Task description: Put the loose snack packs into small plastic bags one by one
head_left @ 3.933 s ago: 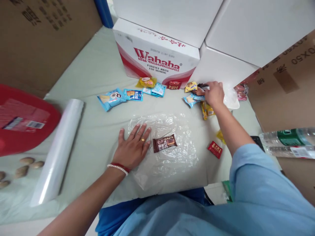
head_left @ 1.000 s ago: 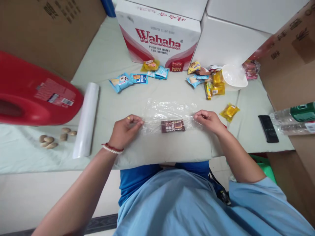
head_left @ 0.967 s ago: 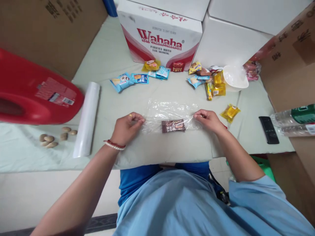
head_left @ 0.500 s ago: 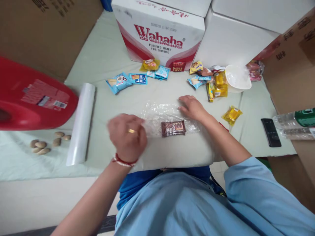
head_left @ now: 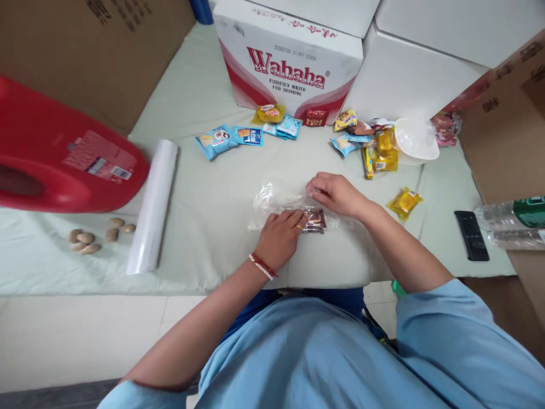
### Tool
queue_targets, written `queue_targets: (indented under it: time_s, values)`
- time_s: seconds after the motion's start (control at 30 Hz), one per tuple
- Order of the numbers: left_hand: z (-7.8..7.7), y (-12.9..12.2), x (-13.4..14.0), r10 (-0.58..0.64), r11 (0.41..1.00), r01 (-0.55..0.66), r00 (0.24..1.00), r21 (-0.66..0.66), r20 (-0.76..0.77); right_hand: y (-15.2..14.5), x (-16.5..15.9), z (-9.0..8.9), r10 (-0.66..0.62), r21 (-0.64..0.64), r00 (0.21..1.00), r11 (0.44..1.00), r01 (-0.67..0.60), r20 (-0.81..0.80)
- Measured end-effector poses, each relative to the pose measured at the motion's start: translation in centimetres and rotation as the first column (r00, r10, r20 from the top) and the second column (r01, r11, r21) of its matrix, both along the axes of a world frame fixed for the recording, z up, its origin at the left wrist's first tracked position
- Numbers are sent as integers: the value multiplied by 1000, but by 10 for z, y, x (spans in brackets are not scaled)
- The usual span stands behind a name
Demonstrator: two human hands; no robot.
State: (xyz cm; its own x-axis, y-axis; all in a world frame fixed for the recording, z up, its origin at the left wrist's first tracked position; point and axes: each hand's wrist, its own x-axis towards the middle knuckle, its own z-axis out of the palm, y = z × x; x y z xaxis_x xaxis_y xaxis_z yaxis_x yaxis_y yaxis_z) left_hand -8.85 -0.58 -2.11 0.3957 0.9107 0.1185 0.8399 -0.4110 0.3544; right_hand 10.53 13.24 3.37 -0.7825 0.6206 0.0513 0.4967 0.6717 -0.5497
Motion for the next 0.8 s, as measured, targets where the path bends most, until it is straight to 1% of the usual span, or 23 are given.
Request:
queue_targets:
  time_s: [0.1,0.17,0.23,0.3,0.37,0.4,0.43,0.5,0.57,0.6,0.67,0.7,0.73,0.8]
  values:
    - [-7,-1,-3,13,999,-16,997,39,82,-39,8,-2,118,42,991,992,-121,66]
    - [-14,-5,-10,24,997,-36,984,63,177,-61,11,-11,139,51,979,988,-148,151]
    - [-19,-15,-20,39,991,-72,966,116,257,-78,11,-20,133,56,967,987,-148,216]
    - [-20,-30,-29,85,969,-152,945,195,315,-88,9,-27,124,68,957,987,-147,264]
    - [-15,-46,-34,162,933,-257,926,254,342,-93,6,-31,109,95,945,985,-145,309]
    - [-12,-53,-34,184,920,-283,922,270,340,-94,4,-31,99,107,941,984,-141,325]
    - [-8,-58,-32,181,919,-277,929,281,324,-95,2,-31,88,115,939,984,-133,333]
    - [0,-62,-23,115,945,-185,960,272,254,-96,1,-31,65,106,945,989,-104,319]
    - [4,-56,-15,61,974,-94,985,206,161,-96,2,-32,50,79,957,994,-76,286]
    - [4,-52,-12,67,984,-83,992,155,107,-95,4,-34,49,63,963,996,-69,265]
    - [-1,-42,-14,122,991,-123,992,60,7,-93,10,-39,68,31,975,997,-76,210]
    - [-5,-39,-18,148,989,-147,989,32,-27,-93,13,-42,80,18,982,996,-84,173]
    - [-10,-36,-23,165,986,-164,985,19,-48,-92,16,-44,81,7,988,997,-83,131]
    - [-18,-36,-34,167,986,-166,985,31,-52,-92,20,-48,45,-10,998,999,-45,52]
